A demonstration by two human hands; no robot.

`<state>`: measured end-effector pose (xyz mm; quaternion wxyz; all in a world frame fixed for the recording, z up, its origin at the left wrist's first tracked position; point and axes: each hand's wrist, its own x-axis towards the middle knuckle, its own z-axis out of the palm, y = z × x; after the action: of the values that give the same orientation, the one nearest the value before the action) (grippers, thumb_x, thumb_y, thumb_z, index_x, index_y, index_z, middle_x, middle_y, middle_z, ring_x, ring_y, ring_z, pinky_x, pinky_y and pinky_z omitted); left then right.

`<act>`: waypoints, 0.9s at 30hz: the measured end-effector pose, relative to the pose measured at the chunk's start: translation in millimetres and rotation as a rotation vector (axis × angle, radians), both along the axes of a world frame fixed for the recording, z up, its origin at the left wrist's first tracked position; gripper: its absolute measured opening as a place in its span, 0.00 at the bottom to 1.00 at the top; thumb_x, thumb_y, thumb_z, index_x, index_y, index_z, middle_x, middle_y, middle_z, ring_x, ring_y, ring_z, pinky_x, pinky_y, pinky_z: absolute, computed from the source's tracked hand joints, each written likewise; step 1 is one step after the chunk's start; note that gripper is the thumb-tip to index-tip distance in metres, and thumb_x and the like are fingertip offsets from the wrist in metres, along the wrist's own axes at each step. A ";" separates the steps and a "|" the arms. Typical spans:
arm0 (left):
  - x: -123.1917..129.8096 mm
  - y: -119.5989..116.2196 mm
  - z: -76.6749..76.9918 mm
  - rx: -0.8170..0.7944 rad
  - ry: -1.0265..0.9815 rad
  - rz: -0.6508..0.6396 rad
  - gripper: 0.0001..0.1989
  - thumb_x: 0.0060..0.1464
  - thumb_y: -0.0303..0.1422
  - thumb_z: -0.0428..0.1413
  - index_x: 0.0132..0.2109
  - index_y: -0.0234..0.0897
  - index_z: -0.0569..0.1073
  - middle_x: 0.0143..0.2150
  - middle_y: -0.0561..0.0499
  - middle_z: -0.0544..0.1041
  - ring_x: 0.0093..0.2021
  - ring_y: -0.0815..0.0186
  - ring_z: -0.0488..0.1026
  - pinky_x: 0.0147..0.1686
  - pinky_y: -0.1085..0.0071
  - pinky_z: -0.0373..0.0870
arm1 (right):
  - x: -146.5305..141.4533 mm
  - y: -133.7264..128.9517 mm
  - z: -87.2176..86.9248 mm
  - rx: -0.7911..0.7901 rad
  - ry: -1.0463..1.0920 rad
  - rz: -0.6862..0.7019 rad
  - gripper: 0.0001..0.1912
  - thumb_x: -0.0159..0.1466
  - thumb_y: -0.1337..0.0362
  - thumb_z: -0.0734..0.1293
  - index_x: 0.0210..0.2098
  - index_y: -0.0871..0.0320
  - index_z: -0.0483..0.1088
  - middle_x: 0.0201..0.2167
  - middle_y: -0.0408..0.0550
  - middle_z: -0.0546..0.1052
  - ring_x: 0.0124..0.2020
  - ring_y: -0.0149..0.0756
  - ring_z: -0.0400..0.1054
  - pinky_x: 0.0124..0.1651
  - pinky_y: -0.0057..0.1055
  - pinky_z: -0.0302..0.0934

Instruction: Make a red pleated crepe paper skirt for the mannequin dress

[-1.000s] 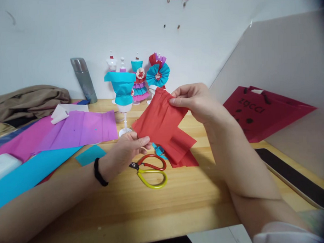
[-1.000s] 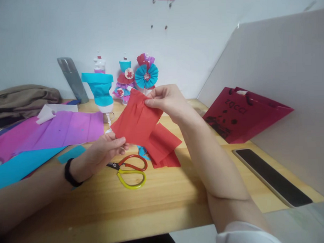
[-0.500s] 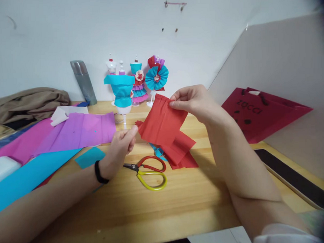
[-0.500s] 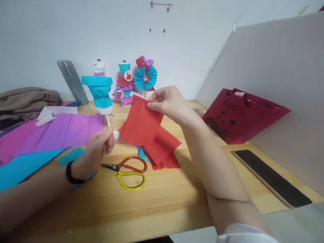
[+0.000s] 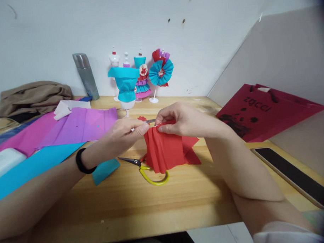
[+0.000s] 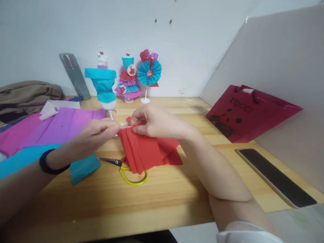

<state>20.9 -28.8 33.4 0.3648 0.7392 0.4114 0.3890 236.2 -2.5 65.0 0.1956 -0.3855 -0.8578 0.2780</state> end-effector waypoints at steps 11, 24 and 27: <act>1.4 6.4 -5.1 0.004 0.133 -0.195 0.19 0.58 0.38 0.48 0.21 0.39 0.56 0.20 0.56 0.53 0.23 0.70 0.52 0.23 0.70 0.49 | -11.7 -8.0 -0.9 0.073 -0.001 -0.023 0.04 0.55 0.70 0.66 0.28 0.57 0.73 0.24 0.42 0.76 0.25 0.32 0.65 0.30 0.30 0.56; 1.2 5.0 -7.2 0.164 0.238 -0.057 0.19 0.59 0.36 0.48 0.21 0.38 0.59 0.21 0.54 0.62 0.26 0.68 0.60 0.28 0.69 0.55 | -20.8 -6.5 -8.2 0.192 -0.045 -0.147 0.05 0.57 0.70 0.67 0.32 0.57 0.76 0.29 0.46 0.77 0.31 0.36 0.69 0.35 0.33 0.57; -0.1 6.0 -8.0 0.175 0.237 -0.021 0.19 0.60 0.36 0.48 0.21 0.38 0.59 0.22 0.53 0.62 0.26 0.67 0.61 0.29 0.68 0.55 | -22.6 -6.4 -8.4 0.206 -0.046 -0.190 0.07 0.58 0.68 0.68 0.36 0.58 0.76 0.26 0.45 0.75 0.29 0.35 0.66 0.35 0.32 0.56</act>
<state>20.9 -22.7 25.4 0.2521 0.8131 0.4083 0.3294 213.5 -9.0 56.6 0.2401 -0.4490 -0.8457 0.1598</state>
